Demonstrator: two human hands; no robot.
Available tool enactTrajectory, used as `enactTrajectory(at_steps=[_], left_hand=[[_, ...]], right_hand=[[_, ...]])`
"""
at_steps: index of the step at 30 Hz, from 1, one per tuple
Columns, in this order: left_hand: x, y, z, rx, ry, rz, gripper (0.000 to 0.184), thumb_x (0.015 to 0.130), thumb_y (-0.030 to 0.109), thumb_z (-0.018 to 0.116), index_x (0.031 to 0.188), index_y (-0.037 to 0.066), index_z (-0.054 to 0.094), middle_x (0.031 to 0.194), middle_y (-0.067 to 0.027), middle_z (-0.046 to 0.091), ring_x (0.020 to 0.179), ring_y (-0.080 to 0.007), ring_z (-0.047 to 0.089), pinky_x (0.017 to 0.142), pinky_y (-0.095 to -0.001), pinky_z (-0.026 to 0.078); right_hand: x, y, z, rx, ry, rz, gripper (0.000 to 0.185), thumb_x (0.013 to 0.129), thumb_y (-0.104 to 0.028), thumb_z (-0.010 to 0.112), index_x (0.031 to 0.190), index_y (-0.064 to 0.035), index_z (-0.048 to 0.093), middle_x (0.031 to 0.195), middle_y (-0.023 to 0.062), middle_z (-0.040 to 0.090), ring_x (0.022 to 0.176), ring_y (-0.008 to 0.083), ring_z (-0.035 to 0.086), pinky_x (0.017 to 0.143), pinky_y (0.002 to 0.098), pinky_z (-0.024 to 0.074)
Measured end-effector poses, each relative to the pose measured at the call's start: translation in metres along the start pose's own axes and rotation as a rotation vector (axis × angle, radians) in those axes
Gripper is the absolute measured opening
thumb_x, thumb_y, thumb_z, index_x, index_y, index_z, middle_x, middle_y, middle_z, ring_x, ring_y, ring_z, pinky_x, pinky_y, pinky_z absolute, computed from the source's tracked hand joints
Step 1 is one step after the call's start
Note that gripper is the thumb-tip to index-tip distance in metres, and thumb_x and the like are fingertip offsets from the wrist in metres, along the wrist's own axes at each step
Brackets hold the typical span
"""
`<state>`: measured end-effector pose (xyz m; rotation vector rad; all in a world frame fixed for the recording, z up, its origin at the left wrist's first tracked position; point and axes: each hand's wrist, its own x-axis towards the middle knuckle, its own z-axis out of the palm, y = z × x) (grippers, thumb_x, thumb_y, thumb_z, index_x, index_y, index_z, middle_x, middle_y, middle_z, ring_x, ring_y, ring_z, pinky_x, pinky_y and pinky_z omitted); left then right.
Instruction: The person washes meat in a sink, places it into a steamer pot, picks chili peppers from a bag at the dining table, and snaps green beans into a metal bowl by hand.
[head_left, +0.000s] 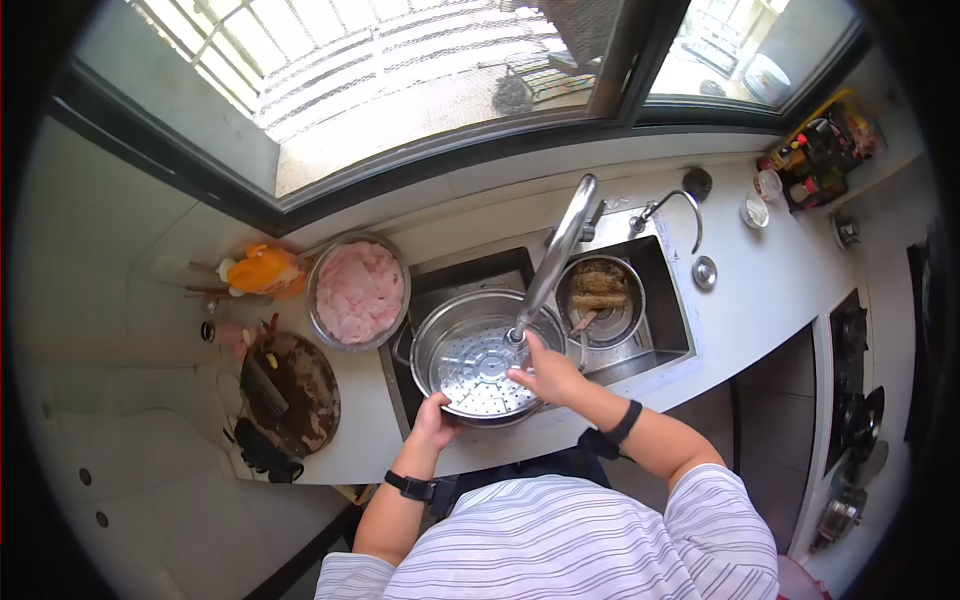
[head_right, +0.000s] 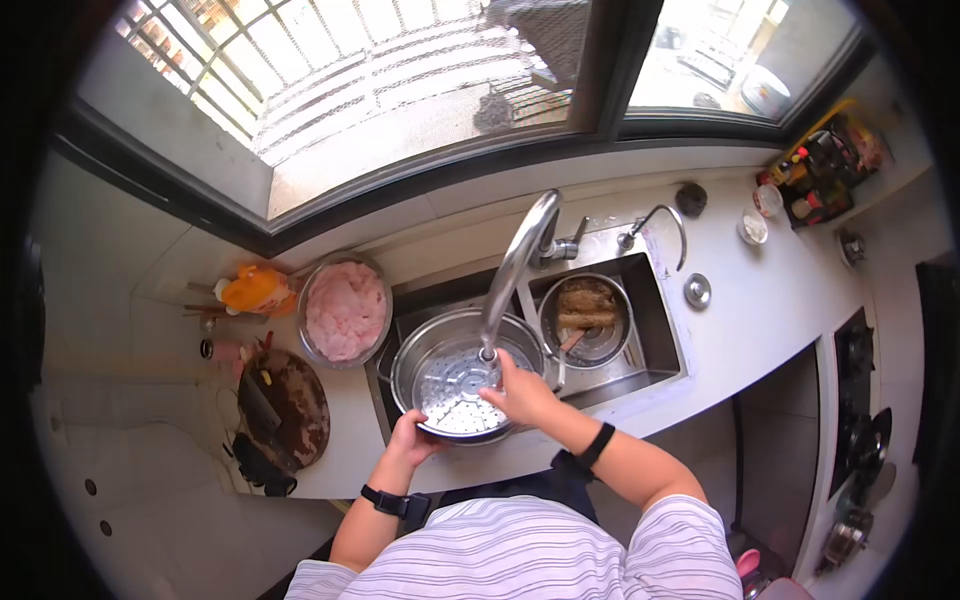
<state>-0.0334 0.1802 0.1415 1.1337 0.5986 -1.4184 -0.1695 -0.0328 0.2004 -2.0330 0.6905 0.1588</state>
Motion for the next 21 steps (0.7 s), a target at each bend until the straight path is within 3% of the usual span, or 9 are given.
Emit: enactTrajectory(at_steps=[1,2,3,5,6,10,16,19,21], left_hand=[[-0.007,0.004,0.003,-0.013,-0.035,-0.056,0.058,0.068,0.02,0.045,0.122,-0.003,0.042,0.121,-0.0223,0.048,0.11,-0.0395,0.047,0.094,-0.0562,0.035],[-0.018,0.009,0.009,-0.024,-0.064,-0.118,0.058,0.067,0.02,0.046,0.12,-0.004,0.043,0.12,-0.0237,0.048,0.109,-0.0407,0.047,0.094,-0.0561,0.035],[-0.024,0.011,0.014,-0.037,-0.091,-0.179,0.057,0.066,0.02,0.047,0.118,-0.005,0.043,0.119,-0.025,0.048,0.108,-0.042,0.047,0.095,-0.056,0.035],[-0.026,0.0,0.018,-0.068,-0.146,-0.232,0.056,0.066,0.018,0.047,0.116,-0.006,0.043,0.116,-0.0256,0.048,0.108,-0.0433,0.046,0.096,-0.0556,0.035],[-0.025,-0.004,0.022,-0.099,-0.197,-0.279,0.054,0.065,0.017,0.048,0.114,-0.006,0.043,0.113,-0.0263,0.049,0.108,-0.0446,0.046,0.096,-0.0553,0.035],[-0.042,-0.011,0.053,-0.165,-0.294,-0.437,0.04,0.07,0.016,0.047,0.103,-0.008,0.048,0.104,-0.0253,0.051,0.104,-0.0461,0.048,0.096,-0.0497,0.04],[-0.03,-0.043,0.087,0.088,-0.366,-0.42,0.031,0.085,0.02,0.044,0.093,-0.009,0.054,0.097,-0.0227,0.056,0.102,-0.0415,0.053,0.087,-0.0394,0.049],[-0.001,-0.071,0.109,0.106,-0.36,-0.527,0.03,0.086,0.019,0.043,0.093,-0.007,0.055,0.098,-0.0201,0.057,0.1,-0.0399,0.055,0.083,-0.0359,0.051],[0.011,-0.081,0.121,0.064,-0.441,-0.477,0.031,0.085,0.02,0.046,0.097,-0.007,0.054,0.101,-0.0212,0.056,0.099,-0.0405,0.055,0.081,-0.034,0.052]], right_hand=[[-0.016,-0.011,-0.01,-0.051,-0.027,0.03,0.058,0.076,-0.033,0.065,0.117,-0.0023,0.041,0.088,0.0202,0.061,0.085,0.0376,0.058,0.074,0.0414,0.0459],[-0.028,-0.008,-0.016,-0.219,0.092,-0.209,0.044,0.074,-0.036,0.065,0.101,-0.0044,0.052,0.077,0.0132,0.06,0.076,0.0314,0.056,0.079,0.0398,0.0426],[-0.035,-0.008,-0.023,-0.226,0.097,-0.202,0.044,0.074,-0.036,0.065,0.101,-0.0044,0.052,0.077,0.0132,0.06,0.076,0.0314,0.056,0.079,0.0398,0.0426],[-0.045,-0.01,-0.034,-0.396,0.217,-0.722,0.03,0.073,-0.035,0.065,0.082,-0.0075,0.057,0.066,0.0063,0.053,0.069,0.0263,0.05,0.084,0.0383,0.0382],[-0.046,-0.01,-0.037,-0.385,0.195,-0.726,0.025,0.071,-0.034,0.065,0.07,-0.0102,0.056,0.061,0.0027,0.048,0.068,0.0227,0.048,0.08,0.0364,0.0371],[-0.049,-0.027,-0.067,-0.468,0.166,-0.779,0.027,0.068,-0.035,0.066,0.063,-0.0119,0.053,0.061,0.0003,0.05,0.066,0.0191,0.049,0.071,0.0337,0.0354],[-0.057,-0.061,-0.111,-0.626,0.03,-0.713,0.029,0.067,-0.037,0.067,0.06,-0.0118,0.055,0.059,0.0014,0.054,0.064,0.0201,0.051,0.071,0.0342,0.035],[-0.051,-0.069,-0.131,-0.736,-0.077,-0.67,0.029,0.066,-0.038,0.067,0.06,-0.0106,0.057,0.062,0.0018,0.057,0.066,0.0204,0.053,0.072,0.0336,0.0348],[-0.05,-0.071,-0.143,-0.708,-0.077,-0.737,0.031,0.064,-0.037,0.069,0.059,-0.0107,0.053,0.057,0.001,0.05,0.066,0.02,0.049,0.072,0.0336,0.0335]])
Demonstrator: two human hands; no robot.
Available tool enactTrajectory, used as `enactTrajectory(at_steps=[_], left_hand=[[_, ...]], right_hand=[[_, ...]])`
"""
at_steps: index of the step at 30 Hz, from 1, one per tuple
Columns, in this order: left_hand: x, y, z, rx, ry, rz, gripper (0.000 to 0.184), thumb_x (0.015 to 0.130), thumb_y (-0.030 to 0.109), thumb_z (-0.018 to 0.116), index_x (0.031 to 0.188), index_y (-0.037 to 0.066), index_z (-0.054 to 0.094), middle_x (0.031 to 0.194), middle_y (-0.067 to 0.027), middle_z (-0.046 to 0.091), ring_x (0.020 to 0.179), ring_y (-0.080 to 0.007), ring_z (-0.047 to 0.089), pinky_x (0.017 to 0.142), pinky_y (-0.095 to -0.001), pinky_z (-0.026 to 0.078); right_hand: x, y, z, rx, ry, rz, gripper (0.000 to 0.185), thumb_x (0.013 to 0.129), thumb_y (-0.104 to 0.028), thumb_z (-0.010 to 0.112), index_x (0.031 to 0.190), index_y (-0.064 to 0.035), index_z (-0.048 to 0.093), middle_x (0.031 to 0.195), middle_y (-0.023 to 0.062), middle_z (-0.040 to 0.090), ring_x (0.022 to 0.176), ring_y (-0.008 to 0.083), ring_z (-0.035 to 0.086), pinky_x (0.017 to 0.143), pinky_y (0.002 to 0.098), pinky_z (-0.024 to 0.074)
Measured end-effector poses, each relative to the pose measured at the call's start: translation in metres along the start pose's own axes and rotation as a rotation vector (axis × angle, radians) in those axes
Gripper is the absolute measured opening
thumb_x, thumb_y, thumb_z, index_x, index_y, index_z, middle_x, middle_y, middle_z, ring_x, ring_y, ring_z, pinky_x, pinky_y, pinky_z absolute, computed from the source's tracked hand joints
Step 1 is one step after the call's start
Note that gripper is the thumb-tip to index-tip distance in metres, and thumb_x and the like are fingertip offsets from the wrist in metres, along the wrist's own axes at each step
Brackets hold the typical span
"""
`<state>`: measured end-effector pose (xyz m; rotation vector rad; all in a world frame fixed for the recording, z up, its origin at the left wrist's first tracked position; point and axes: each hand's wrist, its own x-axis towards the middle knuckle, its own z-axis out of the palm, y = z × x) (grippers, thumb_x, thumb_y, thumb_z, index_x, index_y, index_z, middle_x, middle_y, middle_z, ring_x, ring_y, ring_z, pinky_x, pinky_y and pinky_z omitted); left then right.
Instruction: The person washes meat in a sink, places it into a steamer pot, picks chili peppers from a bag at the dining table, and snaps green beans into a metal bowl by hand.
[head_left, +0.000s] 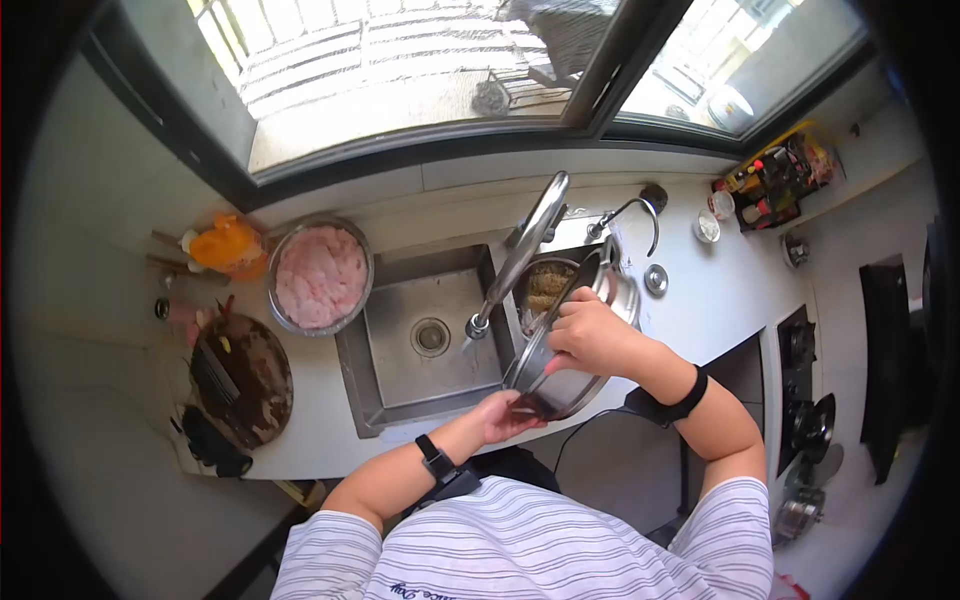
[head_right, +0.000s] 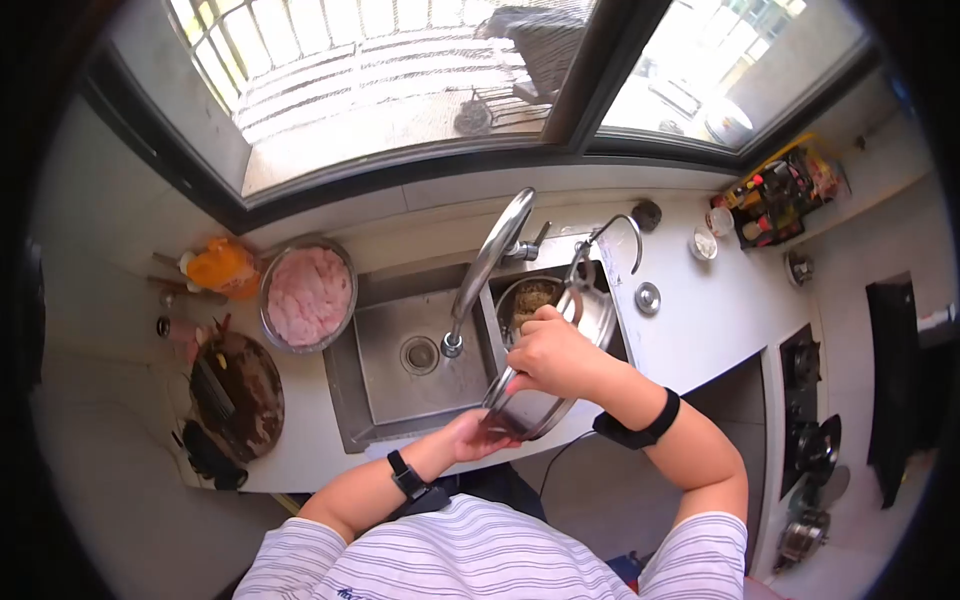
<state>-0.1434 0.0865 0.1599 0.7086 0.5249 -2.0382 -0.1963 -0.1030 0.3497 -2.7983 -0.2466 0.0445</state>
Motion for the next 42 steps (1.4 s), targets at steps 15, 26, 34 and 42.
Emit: enactTrajectory(at_steps=[15,26,34,42], left_hand=[[0.111,0.037,0.046,0.316,0.322,0.411,0.044,0.075,-0.007,0.042,0.118,0.002,0.042,0.101,-0.0151,0.059,0.088,-0.0292,0.062,0.068,-0.0461,0.055],[0.173,0.054,0.014,0.509,0.566,0.816,0.046,0.079,-0.007,0.046,0.122,0.008,0.045,0.111,-0.0113,0.057,0.094,-0.0218,0.059,0.081,-0.0345,0.049],[0.062,0.09,-0.061,-0.4,0.42,0.778,0.028,0.076,-0.008,0.041,0.099,0.004,0.051,0.089,-0.0095,0.057,0.075,-0.0184,0.056,0.065,-0.0259,0.048],[0.05,0.102,-0.065,-0.138,0.39,0.937,0.033,0.066,-0.009,0.044,0.094,0.006,0.054,0.08,-0.0059,0.058,0.07,-0.0166,0.056,0.054,-0.0249,0.044]], right_hand=[[-0.168,0.028,0.098,-0.274,0.046,0.418,0.012,0.068,-0.016,0.062,0.068,-0.0112,0.051,0.066,0.0013,0.051,0.069,0.0197,0.051,0.067,0.0326,0.0389],[-0.172,0.052,0.223,-0.251,0.257,0.731,0.01,0.069,-0.015,0.06,0.069,-0.0117,0.051,0.069,0.0031,0.05,0.074,0.0222,0.051,0.07,0.0363,0.0397],[-0.104,0.038,0.174,0.008,0.256,0.768,0.031,0.075,-0.011,0.062,0.106,-0.0093,0.058,0.09,0.0106,0.06,0.095,0.0226,0.056,0.094,0.0338,0.0376],[0.065,0.044,0.238,2.282,0.526,0.934,0.027,0.086,-0.009,0.048,0.111,0.0026,0.048,0.101,0.0175,0.057,0.09,0.0283,0.058,0.082,0.0365,0.0478]])
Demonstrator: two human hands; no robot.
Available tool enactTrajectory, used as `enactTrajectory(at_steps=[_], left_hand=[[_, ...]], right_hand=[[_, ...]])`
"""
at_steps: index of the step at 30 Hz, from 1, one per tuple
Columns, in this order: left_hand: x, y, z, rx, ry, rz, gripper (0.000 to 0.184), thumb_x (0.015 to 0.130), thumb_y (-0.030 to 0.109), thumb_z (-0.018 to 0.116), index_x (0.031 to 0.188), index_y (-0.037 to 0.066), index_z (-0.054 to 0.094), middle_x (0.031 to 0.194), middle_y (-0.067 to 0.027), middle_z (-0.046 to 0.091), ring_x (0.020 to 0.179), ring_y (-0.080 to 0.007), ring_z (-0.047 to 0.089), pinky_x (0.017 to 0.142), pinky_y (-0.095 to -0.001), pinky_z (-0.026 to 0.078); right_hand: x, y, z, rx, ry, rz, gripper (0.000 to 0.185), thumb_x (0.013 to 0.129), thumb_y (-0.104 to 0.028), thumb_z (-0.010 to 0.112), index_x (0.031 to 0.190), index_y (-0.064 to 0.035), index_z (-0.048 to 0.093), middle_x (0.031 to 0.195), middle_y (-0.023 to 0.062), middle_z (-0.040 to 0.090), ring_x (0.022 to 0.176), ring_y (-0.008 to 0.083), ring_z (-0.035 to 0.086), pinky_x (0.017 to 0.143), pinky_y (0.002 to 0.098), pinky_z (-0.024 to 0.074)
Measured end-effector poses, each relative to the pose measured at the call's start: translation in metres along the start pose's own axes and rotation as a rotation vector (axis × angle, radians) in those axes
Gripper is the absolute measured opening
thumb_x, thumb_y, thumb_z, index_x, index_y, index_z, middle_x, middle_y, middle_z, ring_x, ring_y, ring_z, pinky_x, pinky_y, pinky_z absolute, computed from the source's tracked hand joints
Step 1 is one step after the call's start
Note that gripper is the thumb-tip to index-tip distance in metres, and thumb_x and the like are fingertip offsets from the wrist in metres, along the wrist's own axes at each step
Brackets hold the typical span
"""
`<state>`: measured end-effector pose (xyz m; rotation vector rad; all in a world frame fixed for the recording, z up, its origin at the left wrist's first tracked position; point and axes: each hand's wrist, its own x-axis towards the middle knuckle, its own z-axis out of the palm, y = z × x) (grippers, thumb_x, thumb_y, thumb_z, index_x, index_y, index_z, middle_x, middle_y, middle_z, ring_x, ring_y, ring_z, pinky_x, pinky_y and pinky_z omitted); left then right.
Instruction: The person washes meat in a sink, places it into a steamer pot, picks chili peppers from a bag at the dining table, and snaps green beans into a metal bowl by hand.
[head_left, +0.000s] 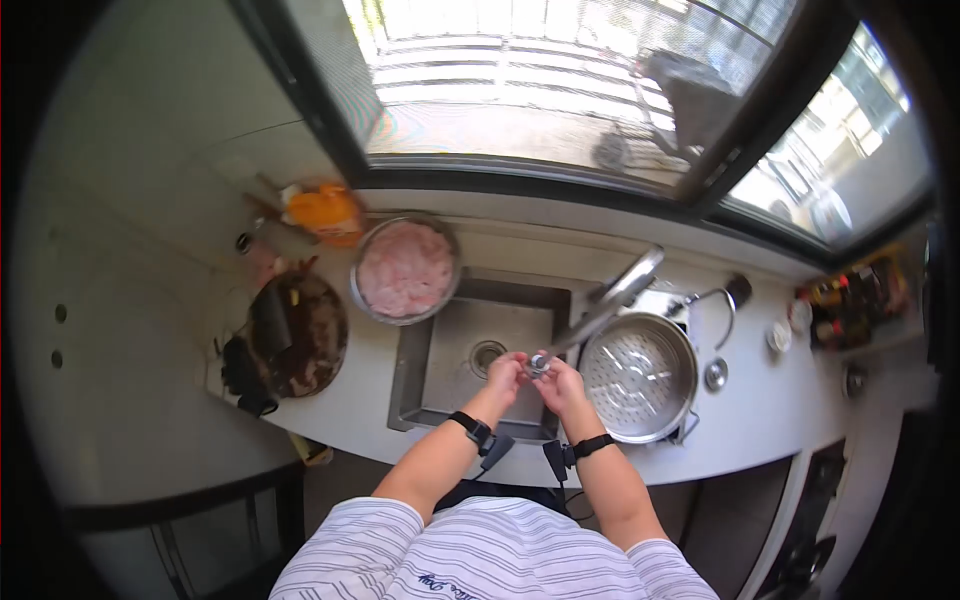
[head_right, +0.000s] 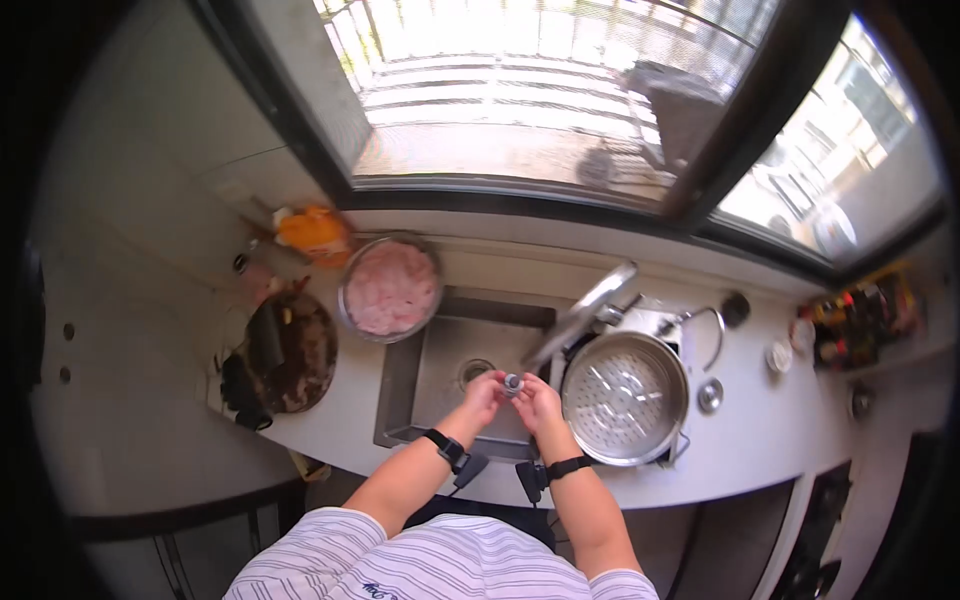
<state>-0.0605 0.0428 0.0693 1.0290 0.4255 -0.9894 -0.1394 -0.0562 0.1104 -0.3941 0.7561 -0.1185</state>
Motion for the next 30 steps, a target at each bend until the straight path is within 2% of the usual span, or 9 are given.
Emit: enactTrajectory(at_steps=[4,7,10,17,18,19,21,24,30], left_hand=[[-0.033,0.046,-0.012,0.15,0.097,-0.117,0.032,0.07,0.001,0.05,0.102,0.005,0.054,0.106,-0.0121,0.052,0.096,-0.025,0.053,0.078,-0.0319,0.044],[-0.041,0.074,-0.044,0.15,0.222,-0.142,0.039,0.074,0.01,0.053,0.112,0.004,0.05,0.121,-0.0148,0.043,0.111,-0.0306,0.044,0.093,-0.0382,0.038],[-0.024,0.09,-0.092,-0.131,0.29,-0.033,0.044,0.078,0.016,0.054,0.119,0.003,0.043,0.126,-0.0154,0.039,0.115,-0.0331,0.04,0.098,-0.0423,0.034],[0.027,0.138,-0.176,-0.676,0.182,0.203,0.034,0.08,0.019,0.06,0.106,0.001,0.047,0.101,-0.0152,0.049,0.096,-0.03,0.05,0.088,-0.0431,0.045],[0.048,0.141,-0.191,-0.806,0.017,0.174,0.032,0.08,0.019,0.06,0.103,0.001,0.048,0.099,-0.0154,0.051,0.092,-0.0293,0.052,0.086,-0.043,0.046],[0.032,0.153,-0.166,-0.738,0.075,0.244,0.028,0.081,0.017,0.058,0.102,0.0,0.05,0.096,-0.0149,0.053,0.089,-0.0283,0.054,0.084,-0.0428,0.048],[0.038,0.162,-0.17,-0.612,0.114,0.192,0.026,0.083,0.015,0.055,0.103,0.0,0.051,0.1,-0.0148,0.054,0.092,-0.0281,0.055,0.083,-0.0426,0.049],[0.05,0.17,-0.166,-0.43,0.195,0.146,0.025,0.083,0.012,0.052,0.104,-0.001,0.051,0.103,-0.0153,0.055,0.095,-0.0284,0.055,0.083,-0.042,0.05],[0.062,0.173,-0.188,-0.252,0.137,0.176,0.024,0.081,0.006,0.049,0.104,-0.002,0.051,0.101,-0.0147,0.057,0.09,-0.0284,0.057,0.078,-0.0406,0.053]], right_hand=[[0.028,-0.02,-0.004,-0.035,0.011,-0.087,0.023,0.086,-0.017,0.052,0.101,0.0006,0.049,0.09,0.0145,0.056,0.079,0.0277,0.057,0.073,0.0383,0.0484],[0.05,-0.109,-0.046,-0.562,0.521,-0.728,0.033,0.076,-0.004,0.055,0.108,-0.0022,0.046,0.092,0.0096,0.055,0.08,0.0174,0.055,0.068,0.0276,0.0458],[0.078,-0.188,-0.087,-0.921,0.935,-0.954,0.069,0.072,-0.007,0.062,0.131,0.0054,0.026,0.129,0.0207,0.036,0.117,0.0308,0.039,0.1,0.0369,0.0291],[0.113,-0.206,-0.1,-0.385,0.248,-0.507,0.041,0.083,-0.013,0.045,0.123,-0.0051,0.042,0.112,0.0091,0.053,0.105,0.0218,0.049,0.09,0.0359,0.0394],[0.085,-0.197,-0.072,-0.542,0.231,-0.491,0.043,0.095,-0.036,0.029,0.12,-0.0054,0.047,0.114,0.0111,0.055,0.097,0.0248,0.057,0.081,0.0371,0.0475],[0.076,-0.202,-0.081,-0.682,0.175,-0.448,0.064,0.077,-0.005,0.049,0.137,-0.0059,0.026,0.133,0.0123,0.039,0.124,0.0237,0.035,0.103,0.036,0.0284],[0.02,-0.202,-0.041,-0.916,0.15,-0.482,0.08,0.077,-0.003,0.055,0.143,-0.0118,0.01,0.147,0.0123,0.016,0.135,0.0247,0.016,0.104,0.0337,0.0243],[-0.018,-0.197,-0.047,-0.852,0.24,-0.623,0.061,0.081,-0.005,0.054,0.137,-0.0077,0.03,0.138,0.0148,0.034,0.126,0.024,0.035,0.099,0.0325,0.0332],[-0.109,-0.054,-0.177,-1.102,1.583,-1.011,0.034,0.073,-0.005,0.057,0.104,0.001,0.048,0.095,0.0175,0.054,0.088,0.0296,0.053,0.079,0.0383,0.0435]])
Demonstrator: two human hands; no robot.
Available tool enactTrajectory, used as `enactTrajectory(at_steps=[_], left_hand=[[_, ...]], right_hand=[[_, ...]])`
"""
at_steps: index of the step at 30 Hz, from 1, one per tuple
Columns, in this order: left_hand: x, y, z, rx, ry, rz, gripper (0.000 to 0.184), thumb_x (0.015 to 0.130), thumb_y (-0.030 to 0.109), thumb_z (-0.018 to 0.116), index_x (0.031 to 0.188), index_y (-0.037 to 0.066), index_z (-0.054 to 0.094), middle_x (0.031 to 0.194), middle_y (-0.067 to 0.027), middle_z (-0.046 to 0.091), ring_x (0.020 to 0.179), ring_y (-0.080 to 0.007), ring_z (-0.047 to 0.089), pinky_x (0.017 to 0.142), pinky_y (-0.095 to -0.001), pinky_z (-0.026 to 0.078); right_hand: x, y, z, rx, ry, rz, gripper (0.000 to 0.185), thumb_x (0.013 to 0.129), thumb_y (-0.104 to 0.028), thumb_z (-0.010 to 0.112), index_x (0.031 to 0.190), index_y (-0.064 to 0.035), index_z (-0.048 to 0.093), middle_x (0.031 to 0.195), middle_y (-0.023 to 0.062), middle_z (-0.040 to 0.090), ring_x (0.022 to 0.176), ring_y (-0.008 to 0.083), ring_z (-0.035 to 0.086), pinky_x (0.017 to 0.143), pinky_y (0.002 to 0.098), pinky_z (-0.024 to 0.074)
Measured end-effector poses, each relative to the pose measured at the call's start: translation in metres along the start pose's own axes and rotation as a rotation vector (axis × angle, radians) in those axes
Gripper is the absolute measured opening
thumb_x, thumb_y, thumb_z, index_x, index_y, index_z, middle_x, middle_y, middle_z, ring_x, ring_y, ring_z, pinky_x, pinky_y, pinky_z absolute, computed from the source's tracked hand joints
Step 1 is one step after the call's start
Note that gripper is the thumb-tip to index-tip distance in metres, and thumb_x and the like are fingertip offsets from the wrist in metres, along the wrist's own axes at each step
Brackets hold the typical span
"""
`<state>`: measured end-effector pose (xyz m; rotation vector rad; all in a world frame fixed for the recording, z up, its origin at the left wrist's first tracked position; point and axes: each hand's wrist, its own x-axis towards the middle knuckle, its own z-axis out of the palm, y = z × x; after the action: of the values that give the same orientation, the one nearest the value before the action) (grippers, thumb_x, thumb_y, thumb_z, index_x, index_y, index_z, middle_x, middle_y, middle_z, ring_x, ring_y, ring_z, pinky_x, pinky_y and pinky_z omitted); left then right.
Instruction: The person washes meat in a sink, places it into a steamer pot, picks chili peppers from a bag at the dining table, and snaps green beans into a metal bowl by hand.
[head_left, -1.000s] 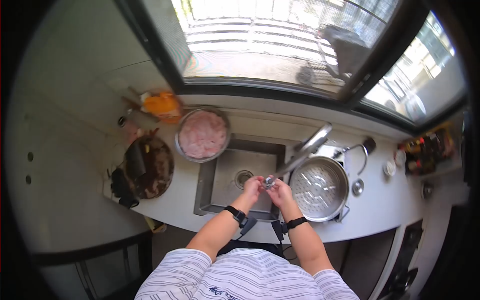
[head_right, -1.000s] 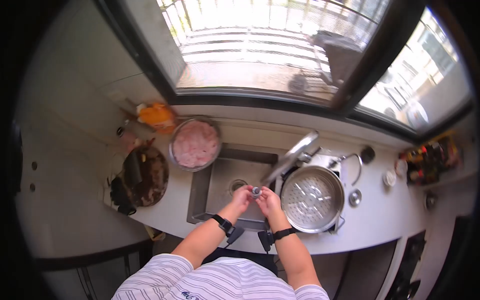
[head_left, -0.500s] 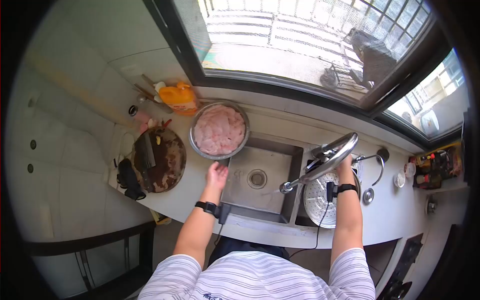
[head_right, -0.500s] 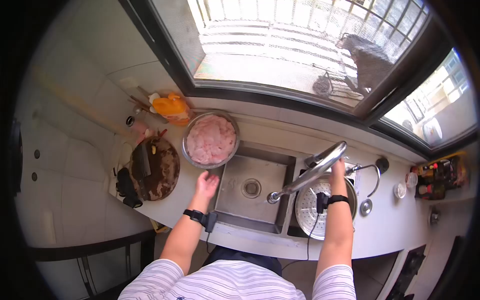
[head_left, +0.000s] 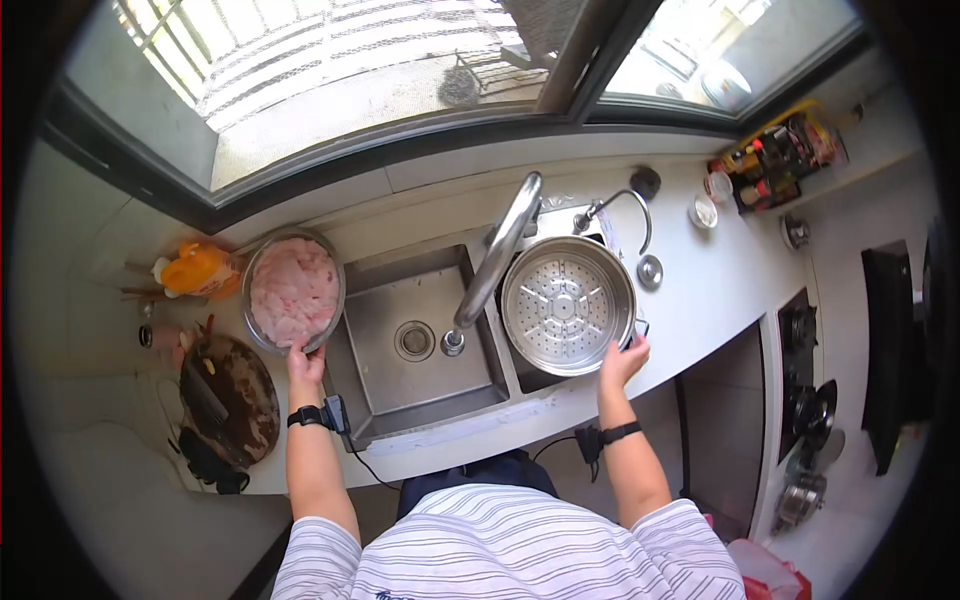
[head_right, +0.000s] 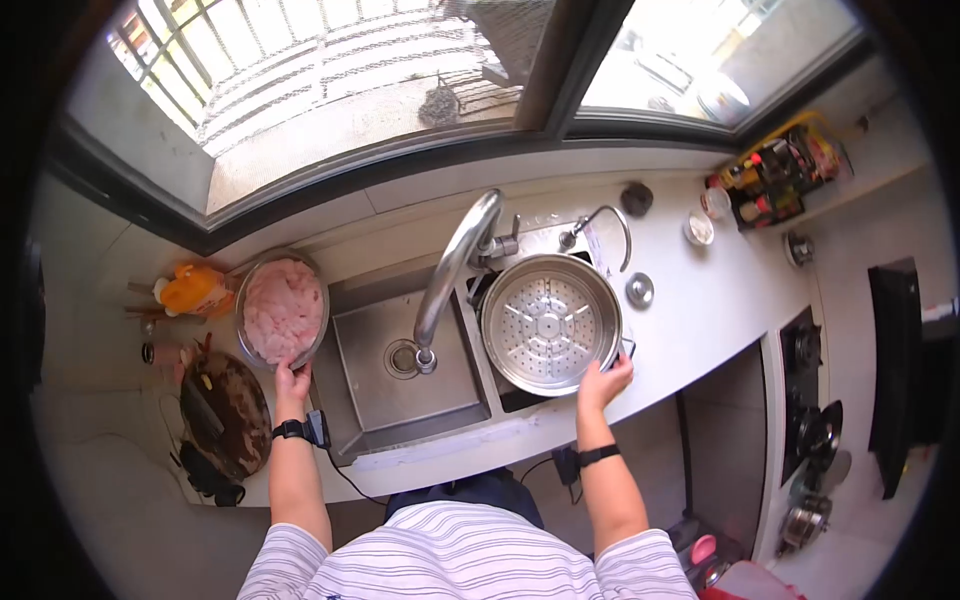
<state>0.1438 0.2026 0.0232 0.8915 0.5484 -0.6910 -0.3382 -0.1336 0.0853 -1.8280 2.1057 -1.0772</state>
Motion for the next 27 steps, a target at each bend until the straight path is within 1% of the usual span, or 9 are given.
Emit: enactTrajectory(at_steps=[2,4,5,7,12,14,17,23,27], left_hand=[[-0.008,0.006,0.001,0.014,0.001,0.008,0.021,0.081,0.006,0.048,0.101,-0.001,0.052,0.097,-0.0136,0.058,0.087,-0.0272,0.058,0.075,-0.0402,0.053],[-0.024,0.004,0.002,0.05,0.058,0.058,0.022,0.079,0.004,0.049,0.101,-0.002,0.051,0.097,-0.0132,0.058,0.086,-0.0279,0.059,0.074,-0.0413,0.054],[-0.033,0.003,0.002,0.023,0.043,0.053,0.024,0.077,0.001,0.049,0.101,-0.003,0.05,0.095,-0.0131,0.058,0.084,-0.0281,0.059,0.073,-0.0408,0.054],[-0.053,0.003,-0.001,0.028,0.037,0.0,0.025,0.076,0.0,0.049,0.101,-0.003,0.05,0.095,-0.0132,0.057,0.084,-0.028,0.059,0.072,-0.0403,0.054],[-0.105,0.01,-0.017,0.074,-0.046,-0.076,0.032,0.073,0.0,0.048,0.105,-0.004,0.048,0.097,-0.0136,0.056,0.088,-0.0272,0.058,0.074,-0.0388,0.053],[-0.123,0.014,-0.021,0.102,-0.022,-0.092,0.036,0.073,-0.001,0.048,0.109,-0.003,0.047,0.101,-0.0136,0.055,0.091,-0.0266,0.057,0.075,-0.0381,0.051],[-0.149,0.017,-0.021,0.096,-0.048,-0.083,0.04,0.074,0.0,0.048,0.113,-0.003,0.045,0.105,-0.0132,0.054,0.091,-0.0265,0.056,0.076,-0.0373,0.051],[-0.153,0.022,-0.047,0.157,-0.117,-0.105,0.035,0.074,0.0,0.049,0.109,-0.001,0.051,0.102,-0.01,0.057,0.092,-0.0237,0.057,0.079,-0.0349,0.05],[-0.17,0.025,-0.047,0.188,-0.095,-0.082,0.033,0.074,0.0,0.05,0.107,-0.002,0.052,0.1,-0.0101,0.057,0.091,-0.0238,0.057,0.078,-0.0356,0.05]], right_hand=[[-0.023,-0.001,-0.015,-0.163,0.017,0.115,0.032,0.074,-0.007,0.057,0.104,0.0018,0.047,0.093,0.0183,0.055,0.08,0.0298,0.057,0.071,0.0394,0.0473],[-0.03,-0.009,-0.019,0.428,-0.569,0.939,0.03,0.077,-0.01,0.053,0.105,-0.0004,0.047,0.082,0.0148,0.057,0.063,0.0261,0.058,0.052,0.0397,0.0483],[-0.03,0.001,-0.008,0.441,-0.555,0.951,0.03,0.077,-0.01,0.053,0.105,-0.0004,0.047,0.082,0.0148,0.057,0.063,0.0261,0.058,0.052,0.0397,0.0483],[-0.03,0.019,0.013,0.395,-0.689,1.056,0.023,0.079,-0.009,0.049,0.101,-0.0033,0.05,0.068,0.0119,0.058,0.045,0.0233,0.054,0.036,0.0378,0.0421],[-0.016,0.011,-0.003,0.382,-0.415,0.933,0.013,0.077,-0.005,0.049,0.089,-0.0023,0.054,0.062,0.0087,0.053,0.041,0.0187,0.048,0.035,0.0331,0.0387],[-0.015,0.021,-0.028,0.483,-0.422,0.911,0.009,0.076,-0.005,0.05,0.084,-0.0021,0.054,0.059,0.0067,0.05,0.038,0.0158,0.042,0.034,0.0313,0.0341],[-0.03,0.029,-0.071,0.408,-0.526,0.947,0.014,0.074,-0.002,0.052,0.088,-0.0012,0.052,0.06,0.0065,0.05,0.042,0.0161,0.046,0.032,0.0305,0.0329],[-0.105,0.031,-0.099,0.429,-0.59,0.779,0.013,0.072,-0.001,0.053,0.085,-0.0034,0.052,0.058,0.0027,0.047,0.038,0.0126,0.041,0.032,0.0288,0.029],[-0.126,0.076,-0.071,0.441,-0.458,0.502,0.025,0.074,-0.003,0.056,0.098,0.0019,0.055,0.074,0.0092,0.06,0.056,0.0201,0.057,0.044,0.0342,0.0438]])
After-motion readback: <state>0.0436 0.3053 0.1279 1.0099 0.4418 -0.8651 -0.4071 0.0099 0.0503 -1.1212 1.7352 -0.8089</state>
